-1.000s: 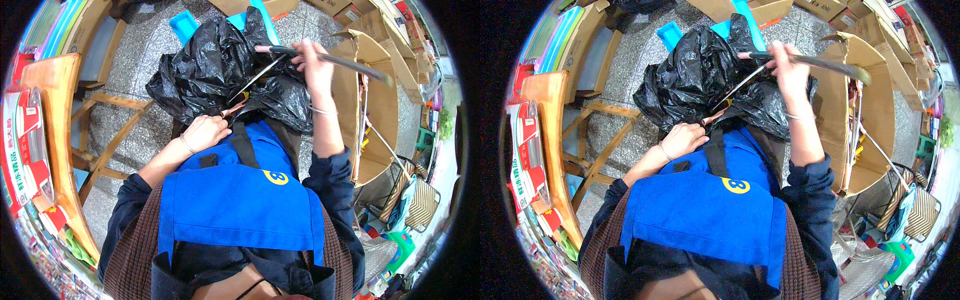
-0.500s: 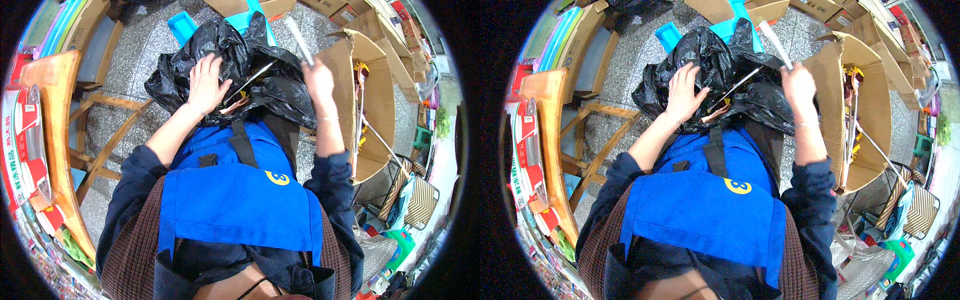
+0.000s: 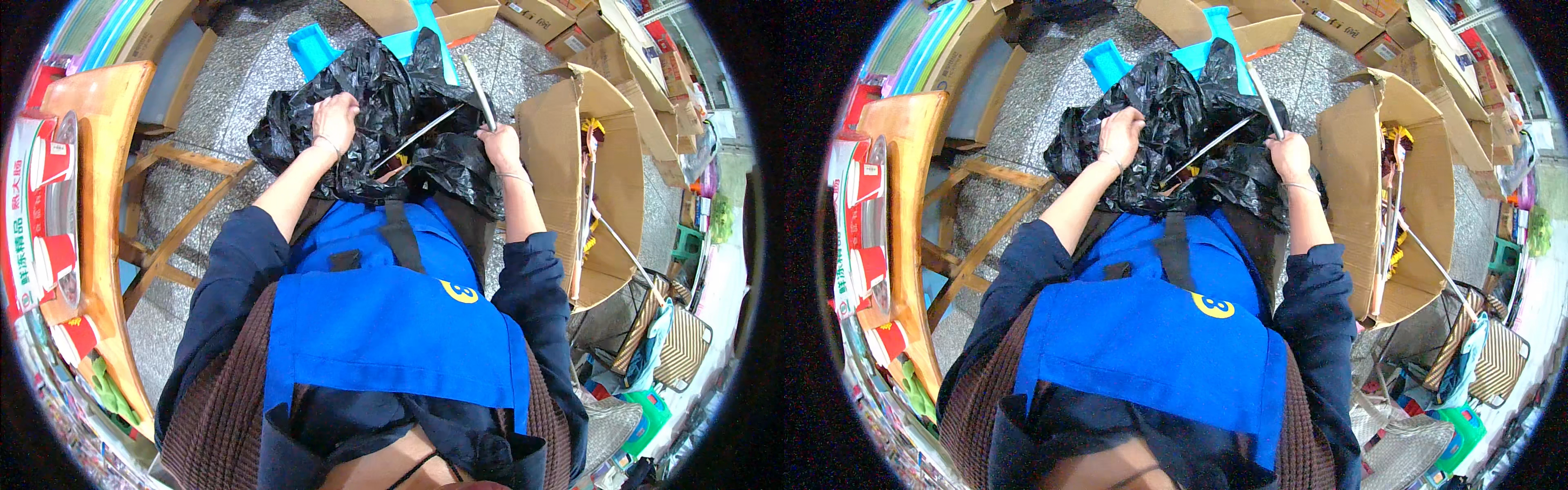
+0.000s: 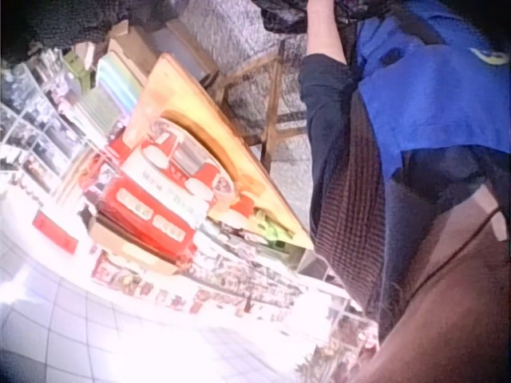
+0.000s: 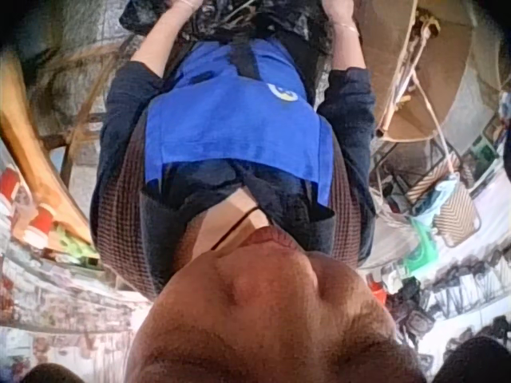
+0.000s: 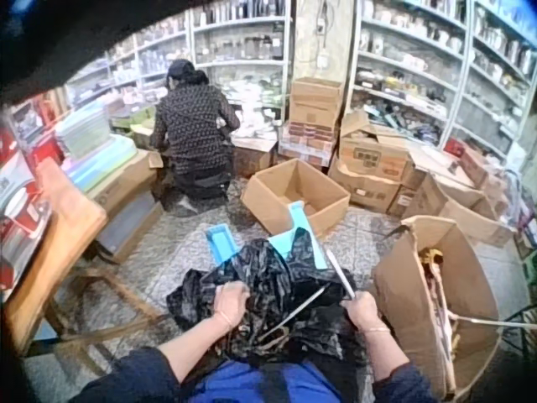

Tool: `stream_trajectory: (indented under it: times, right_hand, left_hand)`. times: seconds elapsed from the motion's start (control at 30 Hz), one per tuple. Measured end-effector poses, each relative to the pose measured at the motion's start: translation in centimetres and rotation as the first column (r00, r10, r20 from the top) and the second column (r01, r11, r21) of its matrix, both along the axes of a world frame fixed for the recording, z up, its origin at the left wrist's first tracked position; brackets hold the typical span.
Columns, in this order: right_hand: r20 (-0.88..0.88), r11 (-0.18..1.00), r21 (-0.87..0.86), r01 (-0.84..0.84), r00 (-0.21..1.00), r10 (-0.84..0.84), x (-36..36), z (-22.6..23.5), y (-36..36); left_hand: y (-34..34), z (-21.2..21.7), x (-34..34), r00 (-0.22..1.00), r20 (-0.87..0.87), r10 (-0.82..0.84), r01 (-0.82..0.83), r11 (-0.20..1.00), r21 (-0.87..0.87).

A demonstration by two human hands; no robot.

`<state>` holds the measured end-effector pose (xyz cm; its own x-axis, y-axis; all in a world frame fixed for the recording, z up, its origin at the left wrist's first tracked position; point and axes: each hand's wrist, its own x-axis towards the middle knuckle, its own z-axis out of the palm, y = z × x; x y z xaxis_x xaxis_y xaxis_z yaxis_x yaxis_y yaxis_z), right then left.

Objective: The person assembles long-handled brushes by inserting metal rods into brush heads and placing them into a black plastic bag. The person repeatedly picks up brush heads and rods, aligns them, and secures them together before depositing the assembled brooms into the bag.

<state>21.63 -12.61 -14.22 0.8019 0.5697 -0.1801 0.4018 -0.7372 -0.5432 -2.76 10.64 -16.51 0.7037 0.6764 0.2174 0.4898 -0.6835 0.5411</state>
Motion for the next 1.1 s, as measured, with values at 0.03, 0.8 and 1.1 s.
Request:
stream_trajectory:
  times: [0.03, 0.8, 1.1]
  right_hand:
    - [-0.027, 0.999, 0.036, -0.025, 0.999, 0.026, -0.5, 0.8, 0.5]
    - [-0.224, 0.479, 0.842, 0.247, 0.969, -0.105, -5.2, 30.4, -5.8]
    - [0.035, 0.756, 0.613, 0.229, 0.948, -0.316, -7.6, 25.3, -21.1]
  left_hand:
    - [0.4, 0.2, -0.1, 0.994, 0.056, 0.094, -0.084, 0.984, -0.158]
    - [8.5, 33.1, -7.5, 0.271, 0.938, 0.216, 0.565, 0.753, -0.337]
    - [10.9, 25.6, -12.2, 0.232, 0.675, 0.7, 0.068, 0.681, -0.729]
